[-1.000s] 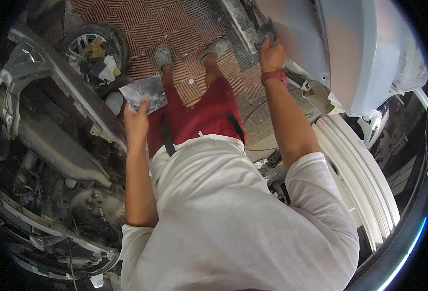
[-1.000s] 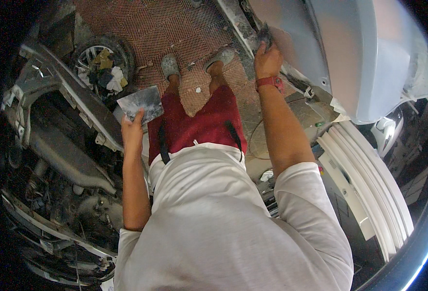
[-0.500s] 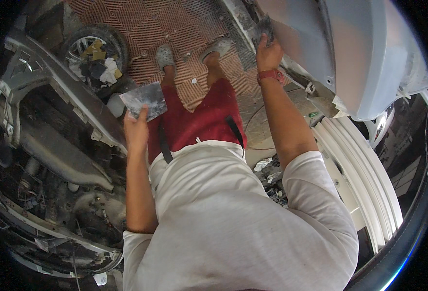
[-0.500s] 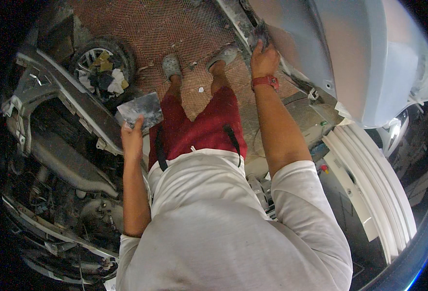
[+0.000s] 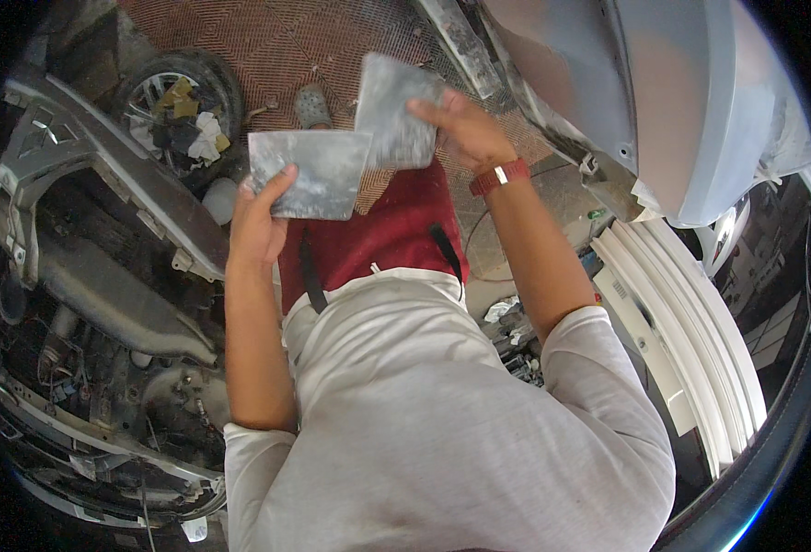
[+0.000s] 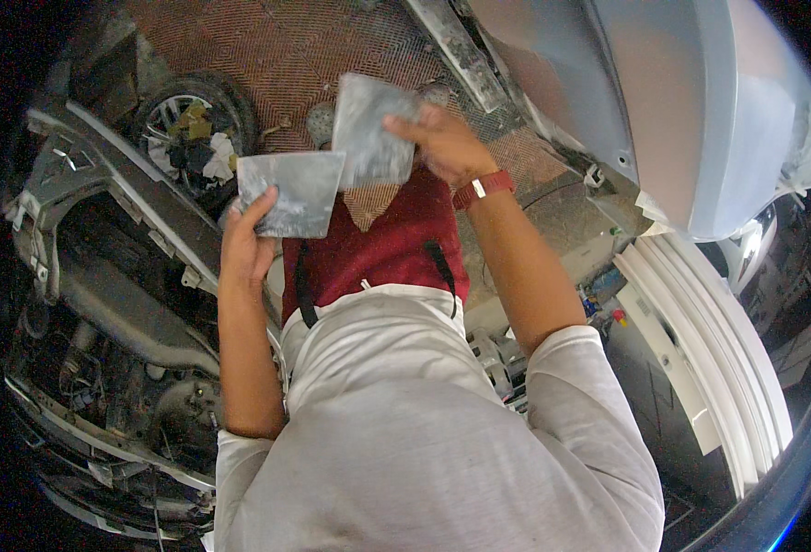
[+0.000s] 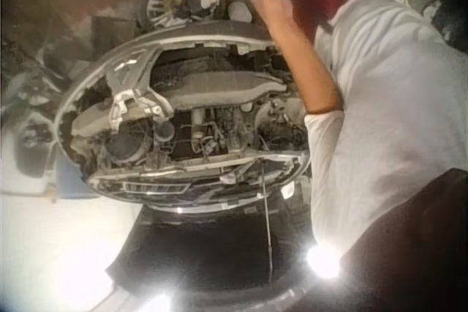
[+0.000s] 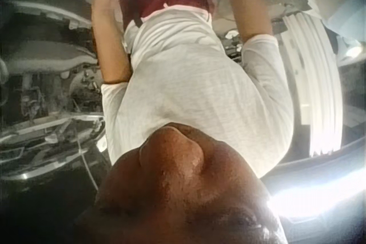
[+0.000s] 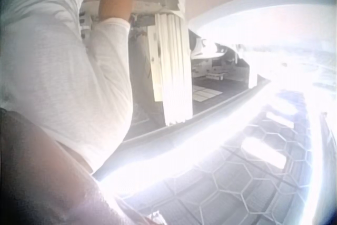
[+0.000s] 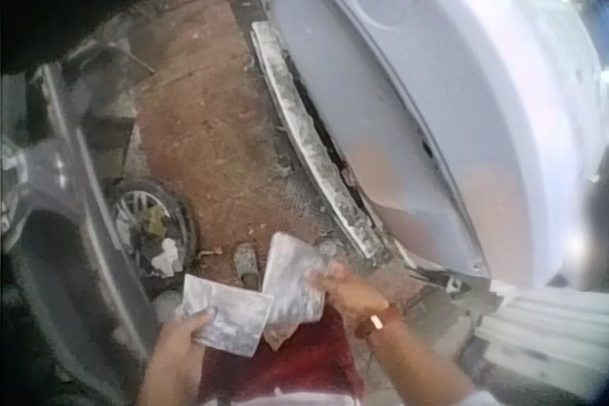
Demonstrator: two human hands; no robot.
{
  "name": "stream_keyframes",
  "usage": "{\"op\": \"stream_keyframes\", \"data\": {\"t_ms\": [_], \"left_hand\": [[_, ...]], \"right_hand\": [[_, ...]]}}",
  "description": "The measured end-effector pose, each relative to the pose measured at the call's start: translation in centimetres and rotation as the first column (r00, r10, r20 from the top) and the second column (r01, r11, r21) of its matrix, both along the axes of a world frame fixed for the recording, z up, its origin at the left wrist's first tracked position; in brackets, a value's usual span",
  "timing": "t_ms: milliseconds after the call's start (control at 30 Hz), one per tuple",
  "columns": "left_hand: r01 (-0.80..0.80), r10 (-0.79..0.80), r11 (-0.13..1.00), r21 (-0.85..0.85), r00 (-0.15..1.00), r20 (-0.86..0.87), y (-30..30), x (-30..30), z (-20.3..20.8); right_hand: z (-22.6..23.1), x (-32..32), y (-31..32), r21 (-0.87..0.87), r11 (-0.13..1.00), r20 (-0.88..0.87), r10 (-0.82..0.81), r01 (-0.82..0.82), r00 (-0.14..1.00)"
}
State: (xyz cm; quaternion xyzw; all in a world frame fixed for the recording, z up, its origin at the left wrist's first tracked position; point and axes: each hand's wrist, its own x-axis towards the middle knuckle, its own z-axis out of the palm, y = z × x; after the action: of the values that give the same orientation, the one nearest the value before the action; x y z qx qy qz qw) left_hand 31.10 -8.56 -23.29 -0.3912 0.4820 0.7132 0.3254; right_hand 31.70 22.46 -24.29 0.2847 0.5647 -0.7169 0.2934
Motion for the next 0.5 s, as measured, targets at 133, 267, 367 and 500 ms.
{"op": "stream_keyframes", "data": {"t_ms": [133,267,367,500], "left_hand": [[0.099,-0.196,0.889,-0.448,0.965,-0.174,1.9,-2.4,0.1],[0.327,-0.555,0.68,-0.656,0.814,-0.171,4.9,-3.3,2.2],[0.405,-0.612,0.716,-0.569,0.756,-0.232,5.2,-2.5,2.2],[0.379,-0.604,0.743,-0.553,0.734,-0.309,4.9,-1.8,3.9]], "right_hand": [[1.0,-0.3,0.4,0.467,0.635,-0.154,0.744,-0.615,0.65],[7.4,-1.1,-6.9,0.893,0.394,-0.158,0.729,-0.219,0.666],[6.5,-0.3,-8.4,0.903,0.393,-0.187,0.725,-0.175,0.662],[-7.1,4.0,0.0,0.905,0.228,0.092,0.717,-0.358,0.691]]}}
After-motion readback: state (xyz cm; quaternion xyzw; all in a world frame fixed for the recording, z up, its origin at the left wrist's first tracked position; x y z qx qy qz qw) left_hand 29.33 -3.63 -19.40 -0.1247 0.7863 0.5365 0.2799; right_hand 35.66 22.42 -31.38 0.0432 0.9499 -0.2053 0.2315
